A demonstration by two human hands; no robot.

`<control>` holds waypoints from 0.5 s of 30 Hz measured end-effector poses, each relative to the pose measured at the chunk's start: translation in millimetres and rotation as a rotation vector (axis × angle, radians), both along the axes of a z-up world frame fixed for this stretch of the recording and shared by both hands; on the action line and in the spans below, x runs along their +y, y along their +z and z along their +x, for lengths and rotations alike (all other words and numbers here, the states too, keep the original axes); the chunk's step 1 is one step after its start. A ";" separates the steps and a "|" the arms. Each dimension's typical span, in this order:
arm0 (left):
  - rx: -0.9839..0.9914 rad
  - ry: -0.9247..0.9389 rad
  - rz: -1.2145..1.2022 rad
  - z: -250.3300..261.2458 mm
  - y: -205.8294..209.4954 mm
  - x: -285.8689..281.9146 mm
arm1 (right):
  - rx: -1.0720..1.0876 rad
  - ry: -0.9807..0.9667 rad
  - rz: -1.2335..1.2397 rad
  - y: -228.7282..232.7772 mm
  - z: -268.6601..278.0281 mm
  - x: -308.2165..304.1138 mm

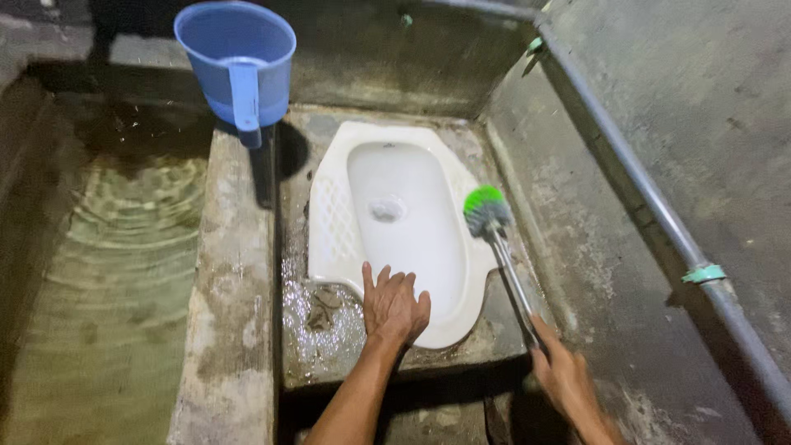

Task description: The person cleans a squat toilet with a brush and then applies a cement mixture to the base of the toilet using a trowel and by hand.

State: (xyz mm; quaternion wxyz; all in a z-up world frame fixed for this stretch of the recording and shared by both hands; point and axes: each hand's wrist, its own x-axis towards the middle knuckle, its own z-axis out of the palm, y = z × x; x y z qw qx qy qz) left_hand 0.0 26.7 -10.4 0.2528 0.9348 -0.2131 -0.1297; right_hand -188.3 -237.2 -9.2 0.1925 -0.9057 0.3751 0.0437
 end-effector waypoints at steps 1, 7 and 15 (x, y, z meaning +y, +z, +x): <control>0.033 0.003 0.010 0.1 0.8 0.7 | -0.233 0.165 -0.120 -7.0 -30.2 3.1; 0.086 0.044 0.008 0.3 10.7 -1.8 | -0.037 0.019 -0.099 -25.3 -44.8 -12.0; 0.043 0.060 0.003 -3.3 16.1 -9.0 | -0.280 0.265 -0.128 -29.8 55.6 -30.6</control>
